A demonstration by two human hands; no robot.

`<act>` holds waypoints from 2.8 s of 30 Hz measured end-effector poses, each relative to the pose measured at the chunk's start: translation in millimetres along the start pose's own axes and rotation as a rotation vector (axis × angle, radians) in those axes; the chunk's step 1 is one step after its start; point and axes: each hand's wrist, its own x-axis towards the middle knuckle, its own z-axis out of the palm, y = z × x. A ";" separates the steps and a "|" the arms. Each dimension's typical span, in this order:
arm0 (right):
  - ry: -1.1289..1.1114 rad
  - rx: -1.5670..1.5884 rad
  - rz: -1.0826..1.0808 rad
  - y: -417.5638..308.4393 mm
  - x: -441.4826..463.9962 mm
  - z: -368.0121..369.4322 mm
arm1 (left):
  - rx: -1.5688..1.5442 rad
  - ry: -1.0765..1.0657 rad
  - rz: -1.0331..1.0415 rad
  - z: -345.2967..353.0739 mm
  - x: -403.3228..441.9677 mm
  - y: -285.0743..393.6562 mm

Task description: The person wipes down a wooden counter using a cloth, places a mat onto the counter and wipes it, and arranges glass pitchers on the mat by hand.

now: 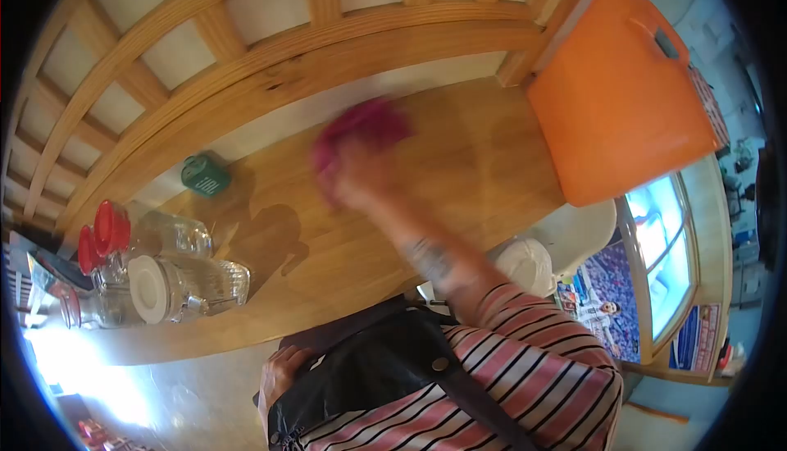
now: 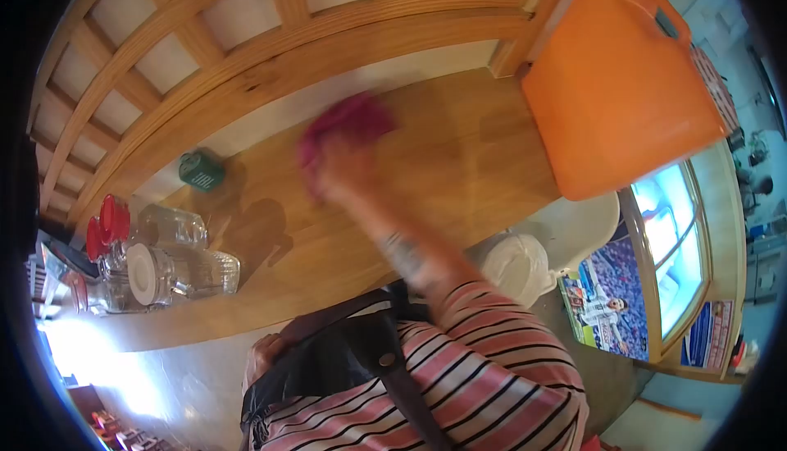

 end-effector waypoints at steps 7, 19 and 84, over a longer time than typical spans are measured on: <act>-0.264 -0.005 -0.410 19.6 -5.9 -15.8 | 0.012 -0.157 -0.081 4.7 10.9 -1.3; -0.006 -0.626 0.653 254.4 -0.5 -108.7 | -0.051 -0.105 -0.097 30.2 -36.2 -37.7; 0.658 0.828 0.314 80.2 -210.2 -192.8 | -0.845 0.393 -0.420 46.6 167.9 -63.3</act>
